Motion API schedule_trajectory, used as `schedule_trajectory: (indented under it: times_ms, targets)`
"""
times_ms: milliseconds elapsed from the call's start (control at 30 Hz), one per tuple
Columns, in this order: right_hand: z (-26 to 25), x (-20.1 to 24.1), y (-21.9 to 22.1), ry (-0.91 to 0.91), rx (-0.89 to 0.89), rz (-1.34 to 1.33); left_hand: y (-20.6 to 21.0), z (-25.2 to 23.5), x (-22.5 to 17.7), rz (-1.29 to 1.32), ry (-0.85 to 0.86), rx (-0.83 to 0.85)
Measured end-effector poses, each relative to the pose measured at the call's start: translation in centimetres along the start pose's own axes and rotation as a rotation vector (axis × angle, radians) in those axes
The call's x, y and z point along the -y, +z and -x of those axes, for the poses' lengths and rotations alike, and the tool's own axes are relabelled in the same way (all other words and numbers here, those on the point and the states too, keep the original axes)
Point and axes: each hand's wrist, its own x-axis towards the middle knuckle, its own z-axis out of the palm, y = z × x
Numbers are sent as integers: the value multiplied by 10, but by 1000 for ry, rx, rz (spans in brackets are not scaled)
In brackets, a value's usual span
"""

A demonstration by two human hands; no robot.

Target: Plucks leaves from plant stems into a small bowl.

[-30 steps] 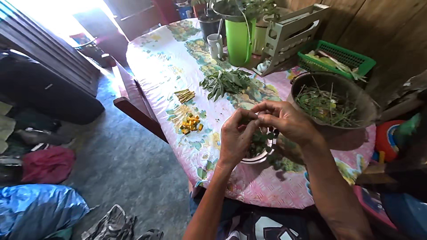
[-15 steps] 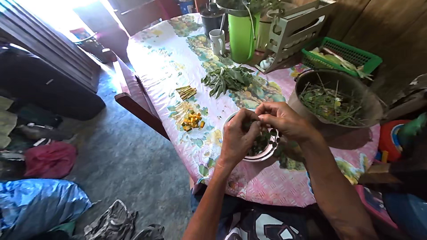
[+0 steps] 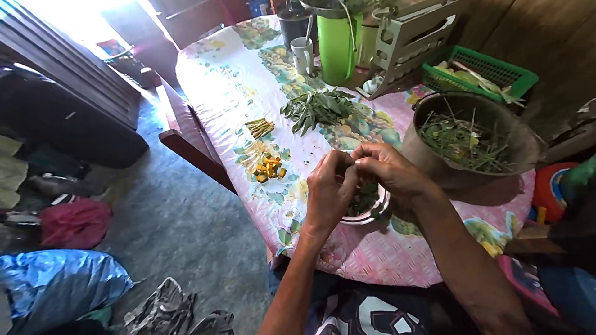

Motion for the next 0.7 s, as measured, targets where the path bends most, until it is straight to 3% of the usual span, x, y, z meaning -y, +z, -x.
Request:
schedule_trajectory:
  times_ms: [267, 700]
  targets:
    - [-10, -12, -3, 3, 133, -310, -21, -4, -5, 49, -2, 115]
    - [1, 1, 3, 4, 92, -193, -12, -2, -5, 100, -26, 63]
